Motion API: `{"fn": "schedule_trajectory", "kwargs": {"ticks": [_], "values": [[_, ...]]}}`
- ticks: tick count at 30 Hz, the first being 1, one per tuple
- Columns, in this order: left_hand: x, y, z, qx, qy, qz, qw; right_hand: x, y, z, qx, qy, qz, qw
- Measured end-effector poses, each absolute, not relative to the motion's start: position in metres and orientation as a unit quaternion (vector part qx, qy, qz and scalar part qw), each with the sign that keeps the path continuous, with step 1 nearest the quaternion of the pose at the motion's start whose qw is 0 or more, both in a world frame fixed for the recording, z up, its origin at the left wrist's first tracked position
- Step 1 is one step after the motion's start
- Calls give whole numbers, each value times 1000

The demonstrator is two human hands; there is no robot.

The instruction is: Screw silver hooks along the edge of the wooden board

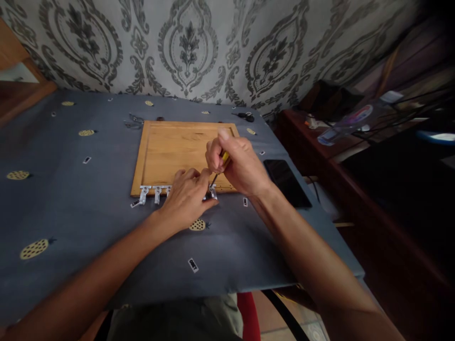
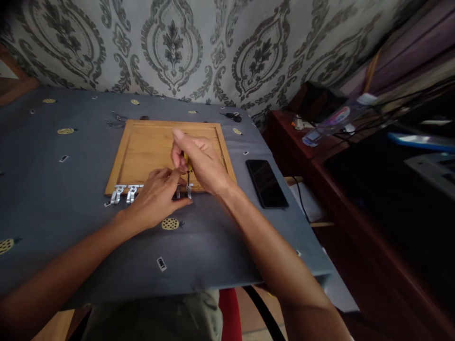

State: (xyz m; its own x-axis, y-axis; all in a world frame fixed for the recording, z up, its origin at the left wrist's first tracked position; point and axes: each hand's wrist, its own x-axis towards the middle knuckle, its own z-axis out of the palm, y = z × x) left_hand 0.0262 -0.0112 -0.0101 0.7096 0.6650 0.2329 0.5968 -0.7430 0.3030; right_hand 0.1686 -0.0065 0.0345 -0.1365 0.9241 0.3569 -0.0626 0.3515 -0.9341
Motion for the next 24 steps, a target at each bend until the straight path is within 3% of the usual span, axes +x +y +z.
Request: {"fn": "schedule_trajectory", "kwargs": {"ticks": [4,8,24], "values": [[26,-11,-12,917,342,167,120,174,-2,34,-307,-672,442,509],[25,-10,-16,918,333,177,120,167,0,31,-274,-638,516,502],[26,-11,-14,911,352,187,103,142,-5,28,-363,-454,393,713]]}}
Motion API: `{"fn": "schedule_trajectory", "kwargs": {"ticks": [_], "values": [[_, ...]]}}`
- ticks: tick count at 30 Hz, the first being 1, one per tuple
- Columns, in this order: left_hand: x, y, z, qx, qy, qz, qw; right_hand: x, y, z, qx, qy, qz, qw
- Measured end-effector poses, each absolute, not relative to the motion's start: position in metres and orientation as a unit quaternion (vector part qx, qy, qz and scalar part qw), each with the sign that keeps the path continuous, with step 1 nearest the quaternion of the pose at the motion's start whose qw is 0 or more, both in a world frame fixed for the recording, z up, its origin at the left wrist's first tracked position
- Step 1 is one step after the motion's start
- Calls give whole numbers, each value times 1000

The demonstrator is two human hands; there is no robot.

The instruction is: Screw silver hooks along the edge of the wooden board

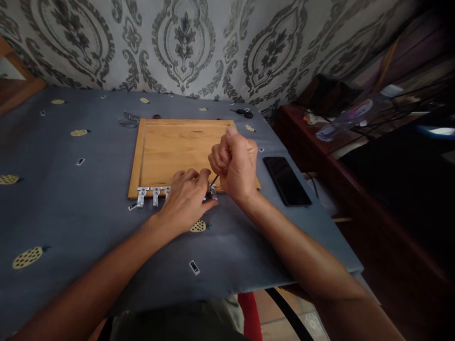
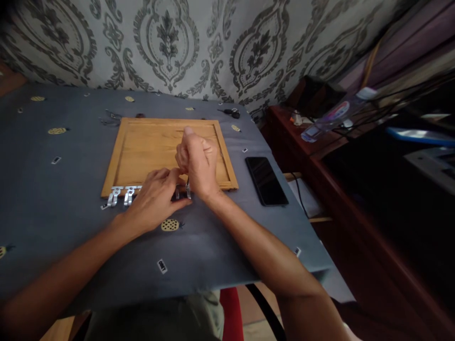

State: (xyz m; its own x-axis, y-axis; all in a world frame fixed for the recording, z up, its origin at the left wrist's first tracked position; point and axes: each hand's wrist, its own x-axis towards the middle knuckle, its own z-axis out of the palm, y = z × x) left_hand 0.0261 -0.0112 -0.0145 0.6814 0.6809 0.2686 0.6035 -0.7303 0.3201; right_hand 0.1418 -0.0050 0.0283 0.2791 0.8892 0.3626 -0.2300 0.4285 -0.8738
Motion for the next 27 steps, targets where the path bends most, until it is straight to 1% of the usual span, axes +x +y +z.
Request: {"fn": "schedule_trajectory", "kwargs": {"ticks": [5,17,20,23,25,27], "values": [[27,-11,-12,911,358,168,119,138,-6,27,-379,-421,345,748],[27,-10,-12,917,344,165,117,132,-10,19,-402,-415,264,772],[27,-10,-11,917,347,160,115,132,-10,17,-395,-418,267,773],[27,-11,-10,916,350,158,119,135,-8,18,-386,-432,298,759],[27,-11,-10,915,352,156,124,140,-8,24,-375,-446,328,743],[27,-11,-10,913,356,153,130,146,-9,35,-354,-450,340,747]]}}
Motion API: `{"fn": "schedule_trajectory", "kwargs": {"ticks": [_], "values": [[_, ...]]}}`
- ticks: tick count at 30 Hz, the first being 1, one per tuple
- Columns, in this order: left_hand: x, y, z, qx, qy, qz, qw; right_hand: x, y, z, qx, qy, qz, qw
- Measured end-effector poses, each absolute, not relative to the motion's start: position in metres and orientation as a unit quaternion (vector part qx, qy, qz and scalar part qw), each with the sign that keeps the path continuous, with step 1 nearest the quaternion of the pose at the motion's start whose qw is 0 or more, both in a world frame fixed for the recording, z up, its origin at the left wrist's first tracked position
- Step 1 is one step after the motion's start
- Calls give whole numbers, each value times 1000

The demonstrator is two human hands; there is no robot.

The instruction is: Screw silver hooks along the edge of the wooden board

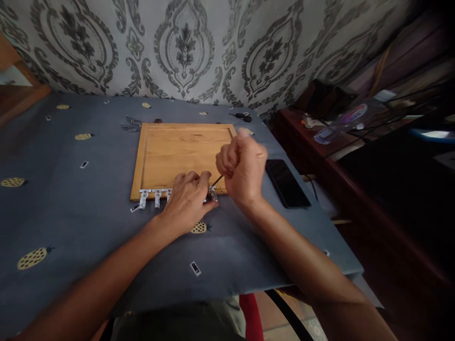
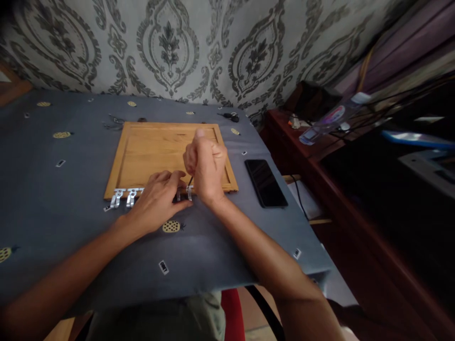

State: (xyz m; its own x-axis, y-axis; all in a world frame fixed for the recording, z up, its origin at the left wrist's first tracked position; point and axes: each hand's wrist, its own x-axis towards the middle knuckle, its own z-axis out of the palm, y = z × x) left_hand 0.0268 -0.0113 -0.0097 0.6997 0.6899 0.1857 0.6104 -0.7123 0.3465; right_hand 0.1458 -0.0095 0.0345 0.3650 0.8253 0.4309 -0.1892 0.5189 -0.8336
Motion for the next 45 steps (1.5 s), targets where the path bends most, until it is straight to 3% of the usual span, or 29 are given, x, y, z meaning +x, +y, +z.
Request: {"fn": "schedule_trajectory", "kwargs": {"ticks": [6,27,33,38,45], "values": [[25,-12,-10,908,362,160,139,160,-27,61,-315,-444,314,777],[22,-12,-11,916,341,178,115,172,-30,41,-382,-436,285,763],[3,-3,7,899,346,250,100,173,-30,45,-388,-427,272,770],[-36,9,27,843,414,332,96,183,-22,38,-371,-400,328,771],[-100,20,16,788,514,316,128,198,-3,22,-337,-297,397,801]]}}
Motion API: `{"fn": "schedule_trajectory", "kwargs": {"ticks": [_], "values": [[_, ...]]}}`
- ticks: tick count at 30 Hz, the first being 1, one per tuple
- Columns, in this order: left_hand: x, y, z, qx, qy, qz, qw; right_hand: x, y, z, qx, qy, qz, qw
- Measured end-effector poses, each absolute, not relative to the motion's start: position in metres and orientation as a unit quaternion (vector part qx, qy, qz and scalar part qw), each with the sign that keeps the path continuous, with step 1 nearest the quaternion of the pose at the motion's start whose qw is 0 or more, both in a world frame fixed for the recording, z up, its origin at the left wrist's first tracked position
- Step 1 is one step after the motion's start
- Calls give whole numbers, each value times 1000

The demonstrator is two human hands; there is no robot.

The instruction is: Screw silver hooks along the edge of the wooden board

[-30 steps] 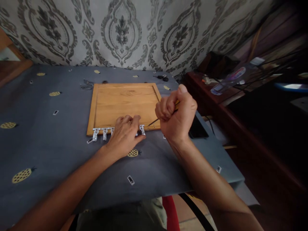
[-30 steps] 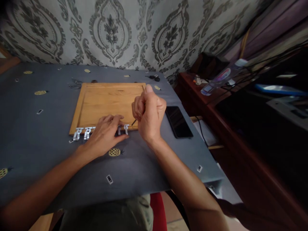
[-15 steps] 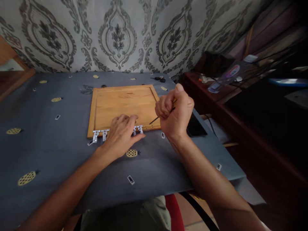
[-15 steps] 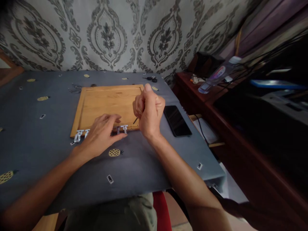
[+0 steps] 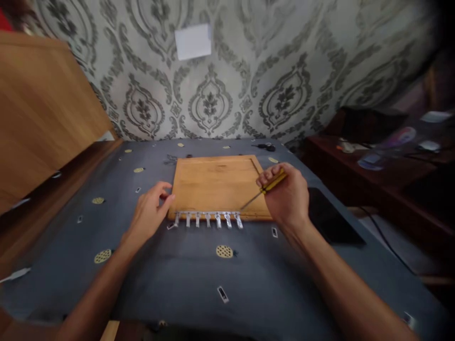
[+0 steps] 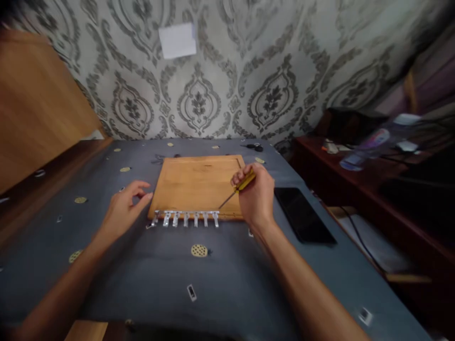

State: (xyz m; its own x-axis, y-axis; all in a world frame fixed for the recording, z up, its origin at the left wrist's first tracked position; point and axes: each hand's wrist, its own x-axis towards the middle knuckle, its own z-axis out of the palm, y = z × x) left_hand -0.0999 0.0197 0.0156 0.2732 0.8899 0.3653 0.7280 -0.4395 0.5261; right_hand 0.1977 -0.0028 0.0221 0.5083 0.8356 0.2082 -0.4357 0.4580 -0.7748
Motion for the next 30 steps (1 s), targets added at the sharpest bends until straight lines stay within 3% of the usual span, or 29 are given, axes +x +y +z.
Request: {"fn": "schedule_trajectory", "kwargs": {"ticks": [12,21,30], "values": [[-142,59,-31,755,557,306,162,206,24,-16,-358,-253,381,814],[-118,144,-24,751,602,256,85,210,39,-39,-450,-313,345,762],[-98,196,-7,747,643,168,8,218,22,-22,-492,-360,296,735]]}}
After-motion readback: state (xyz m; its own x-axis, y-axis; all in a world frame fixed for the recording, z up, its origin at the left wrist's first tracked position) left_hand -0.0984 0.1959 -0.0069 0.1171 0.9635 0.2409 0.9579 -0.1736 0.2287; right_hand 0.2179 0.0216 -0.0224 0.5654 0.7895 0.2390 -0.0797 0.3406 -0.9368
